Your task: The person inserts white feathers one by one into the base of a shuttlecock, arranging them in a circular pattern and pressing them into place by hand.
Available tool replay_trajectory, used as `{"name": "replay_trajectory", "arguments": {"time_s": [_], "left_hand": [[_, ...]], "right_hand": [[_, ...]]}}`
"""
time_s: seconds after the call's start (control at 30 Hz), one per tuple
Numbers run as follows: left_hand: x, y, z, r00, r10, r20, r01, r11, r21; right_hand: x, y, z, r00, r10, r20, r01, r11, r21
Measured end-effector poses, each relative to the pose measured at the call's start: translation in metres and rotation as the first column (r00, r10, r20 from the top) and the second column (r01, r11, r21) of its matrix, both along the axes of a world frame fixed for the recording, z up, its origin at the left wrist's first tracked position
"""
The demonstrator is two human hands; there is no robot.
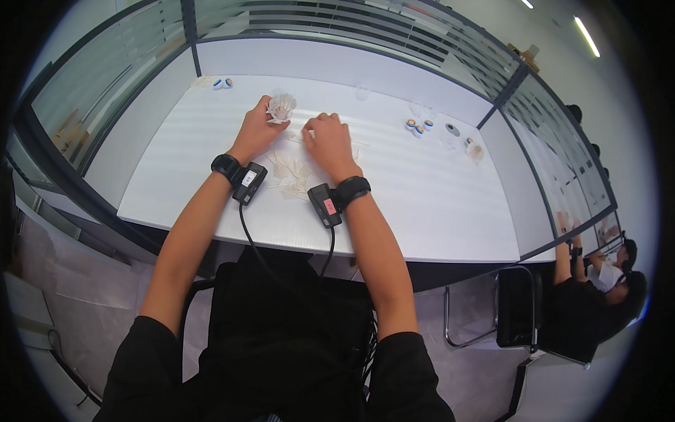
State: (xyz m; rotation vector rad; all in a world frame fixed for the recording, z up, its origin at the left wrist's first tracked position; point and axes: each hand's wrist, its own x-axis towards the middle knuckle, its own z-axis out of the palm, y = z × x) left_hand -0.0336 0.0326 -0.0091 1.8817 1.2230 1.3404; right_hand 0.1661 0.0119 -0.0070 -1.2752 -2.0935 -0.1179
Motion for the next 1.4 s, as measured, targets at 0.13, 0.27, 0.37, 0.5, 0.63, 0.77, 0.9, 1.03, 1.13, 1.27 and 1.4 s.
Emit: {"name": "replay_trajectory", "arguments": {"time_s": [0.13, 0.27, 0.37, 0.5, 0.63, 0.77, 0.9, 1.03, 1.13, 1.27, 1.4], "left_hand": [[0.000, 0.001, 0.000, 1.000, -0.008, 0.011, 0.008, 1.000, 0.024], [-0.006, -0.002, -0.002, 1.000, -0.010, 0.009, 0.010, 1.000, 0.025], [-0.003, -0.002, 0.001, 1.000, -0.008, 0.002, 0.008, 1.000, 0.018], [0.000, -0.002, 0.002, 1.000, -0.016, -0.006, 0.016, 0.999, 0.036], [0.000, -0.002, 0.002, 1.000, -0.014, 0.002, 0.014, 1.000, 0.018], [-0.002, -0.002, 0.000, 1.000, -0.010, 0.000, 0.010, 0.999, 0.032], [-0.002, -0.001, 0.000, 1.000, -0.016, 0.006, 0.016, 0.999, 0.042], [-0.001, -0.002, 0.000, 1.000, 0.017, 0.003, -0.018, 0.999, 0.038], [-0.001, 0.000, 0.001, 1.000, 0.008, 0.004, -0.008, 0.999, 0.033], [0.000, -0.001, 0.001, 0.999, 0.013, -0.041, -0.011, 0.999, 0.053], [-0.002, 0.002, 0.000, 1.000, -0.006, -0.005, 0.006, 1.000, 0.008]], "right_hand": [[0.012, 0.000, 0.004, 0.987, -0.158, 0.030, 0.160, 0.985, -0.058], [0.003, -0.013, 0.015, 0.982, -0.167, 0.087, 0.181, 0.964, -0.196], [0.006, -0.011, 0.016, 0.994, -0.105, 0.013, 0.104, 0.945, -0.310], [0.006, -0.001, 0.006, 0.995, 0.006, -0.101, -0.034, 0.960, -0.277], [0.002, -0.001, 0.007, 0.981, 0.085, -0.176, -0.127, 0.962, -0.240], [-0.006, -0.004, 0.014, 0.913, 0.134, -0.387, -0.204, 0.968, -0.147], [-0.005, -0.008, 0.013, 0.976, 0.067, -0.206, -0.088, 0.991, -0.097], [-0.003, -0.008, 0.004, 0.998, 0.042, -0.048, -0.051, 0.980, -0.194], [-0.004, -0.005, 0.000, 0.985, 0.072, -0.157, -0.106, 0.970, -0.219], [-0.006, -0.003, -0.002, 0.987, 0.117, -0.109, -0.134, 0.977, -0.168], [-0.012, -0.002, -0.005, 0.994, 0.111, 0.001, -0.110, 0.988, -0.110]]}}
